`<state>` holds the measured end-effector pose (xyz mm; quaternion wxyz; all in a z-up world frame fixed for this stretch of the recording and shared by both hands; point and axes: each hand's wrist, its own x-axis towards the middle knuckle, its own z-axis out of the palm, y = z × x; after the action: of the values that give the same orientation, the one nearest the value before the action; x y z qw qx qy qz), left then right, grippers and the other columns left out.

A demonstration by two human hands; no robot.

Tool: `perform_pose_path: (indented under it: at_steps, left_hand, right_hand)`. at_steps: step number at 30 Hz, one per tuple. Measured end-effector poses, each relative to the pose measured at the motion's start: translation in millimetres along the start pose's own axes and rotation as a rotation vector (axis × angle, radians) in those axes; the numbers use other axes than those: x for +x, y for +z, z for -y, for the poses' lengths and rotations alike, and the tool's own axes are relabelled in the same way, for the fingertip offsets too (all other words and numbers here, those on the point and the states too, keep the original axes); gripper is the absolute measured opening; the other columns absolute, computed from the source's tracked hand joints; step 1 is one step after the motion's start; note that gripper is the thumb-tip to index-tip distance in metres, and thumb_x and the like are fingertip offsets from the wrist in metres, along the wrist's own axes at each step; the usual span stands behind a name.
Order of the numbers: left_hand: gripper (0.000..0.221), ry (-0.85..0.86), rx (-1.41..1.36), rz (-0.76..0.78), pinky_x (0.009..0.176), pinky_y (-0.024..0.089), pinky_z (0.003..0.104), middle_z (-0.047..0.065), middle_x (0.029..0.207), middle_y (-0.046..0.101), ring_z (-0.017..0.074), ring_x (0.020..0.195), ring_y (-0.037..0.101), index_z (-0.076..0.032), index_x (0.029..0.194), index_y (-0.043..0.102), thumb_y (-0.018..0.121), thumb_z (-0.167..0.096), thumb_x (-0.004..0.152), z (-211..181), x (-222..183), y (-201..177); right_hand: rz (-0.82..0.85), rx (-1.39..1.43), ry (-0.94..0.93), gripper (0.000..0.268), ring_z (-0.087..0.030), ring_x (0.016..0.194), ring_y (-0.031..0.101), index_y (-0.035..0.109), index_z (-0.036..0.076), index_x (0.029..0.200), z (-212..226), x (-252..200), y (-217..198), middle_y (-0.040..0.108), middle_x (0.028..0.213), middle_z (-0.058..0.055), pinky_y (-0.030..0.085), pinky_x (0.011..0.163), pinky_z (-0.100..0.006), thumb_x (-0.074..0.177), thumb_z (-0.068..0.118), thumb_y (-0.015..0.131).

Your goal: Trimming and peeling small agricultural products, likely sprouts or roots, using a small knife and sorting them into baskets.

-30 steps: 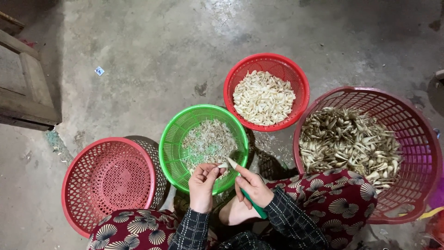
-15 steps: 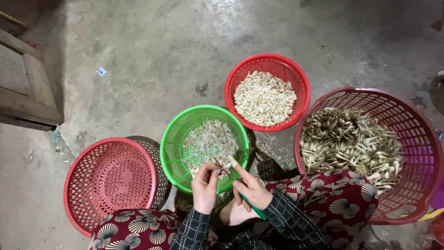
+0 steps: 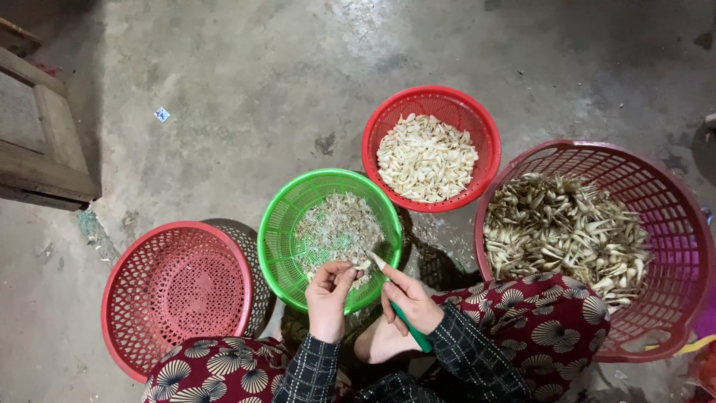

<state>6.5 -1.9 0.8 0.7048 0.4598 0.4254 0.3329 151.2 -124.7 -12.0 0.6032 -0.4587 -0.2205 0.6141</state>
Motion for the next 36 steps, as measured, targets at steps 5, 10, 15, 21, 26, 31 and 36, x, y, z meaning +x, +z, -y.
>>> perform_pose_path:
  at_steps: [5,10,15,21,26,31,36]
  left_hand:
    - [0.017,0.066,0.062,0.006,0.081,0.059,0.028,0.011,0.096,0.074,0.0174,0.087,0.071,0.003,0.104,0.069,0.07,0.009,0.089,7,1,-3]
    - [0.017,0.105,0.094,0.016,0.084,0.06,0.028,0.01,0.1,0.074,0.017,0.089,0.071,0.003,0.104,0.069,0.071,0.007,0.089,3,1,-2]
    - [0.018,0.063,0.049,0.018,0.084,0.06,0.029,0.013,0.1,0.075,0.0194,0.09,0.074,0.004,0.107,0.069,0.069,0.008,0.089,2,2,-2]
    - [0.015,-0.007,-0.089,0.015,0.084,0.06,0.032,0.014,0.094,0.073,0.0216,0.088,0.073,0.004,0.106,0.068,0.068,0.006,0.091,9,3,-3]
    - [0.012,-0.131,-0.341,0.076,0.087,0.057,0.036,0.014,0.096,0.068,0.0232,0.087,0.068,0.003,0.106,0.065,0.064,0.005,0.095,12,6,-6]
    - [0.014,-0.278,-0.451,0.084,0.084,0.058,0.034,0.014,0.101,0.069,0.0226,0.091,0.068,0.001,0.11,0.066,0.063,0.0,0.097,16,6,-3]
    - [0.013,-0.306,-0.489,0.156,0.092,0.06,0.037,0.019,0.114,0.07,0.0276,0.104,0.071,0.002,0.109,0.062,0.063,-0.002,0.096,19,8,-1]
  right_hand:
    - [0.089,-0.163,-0.031,0.07,-0.011,0.035,0.043,0.014,0.02,0.167,22,-5,15,0.063,0.062,-0.006,0.037,0.032,-0.023,0.104,0.009,0.044]
    - [0.052,-0.088,0.001,0.065,-0.011,0.033,0.041,0.025,0.019,0.166,5,-1,4,0.063,0.063,-0.008,0.036,0.03,-0.022,0.105,0.007,0.042]
    - [-0.026,-0.022,-0.02,0.057,-0.01,0.034,0.043,0.031,0.012,0.163,-4,4,-3,0.061,0.062,-0.005,0.037,0.028,-0.023,0.106,0.014,0.041]
    - [0.067,-0.067,-0.031,0.069,-0.012,0.034,0.041,0.017,0.014,0.166,18,-6,10,0.063,0.063,-0.008,0.036,0.03,-0.023,0.103,0.002,0.039]
    - [0.042,-0.019,-0.014,0.061,-0.012,0.033,0.042,0.027,0.011,0.164,4,-2,3,0.063,0.063,-0.009,0.036,0.03,-0.022,0.105,0.008,0.043]
    - [0.015,0.013,-0.009,0.055,-0.012,0.033,0.042,0.036,0.003,0.158,-11,0,-2,0.063,0.062,-0.009,0.036,0.029,-0.023,0.105,0.01,0.045]
    - [-0.081,-0.009,-0.005,0.057,-0.012,0.032,0.044,0.033,0.009,0.161,-10,4,-2,0.062,0.062,-0.007,0.037,0.027,-0.024,0.105,0.012,0.042]
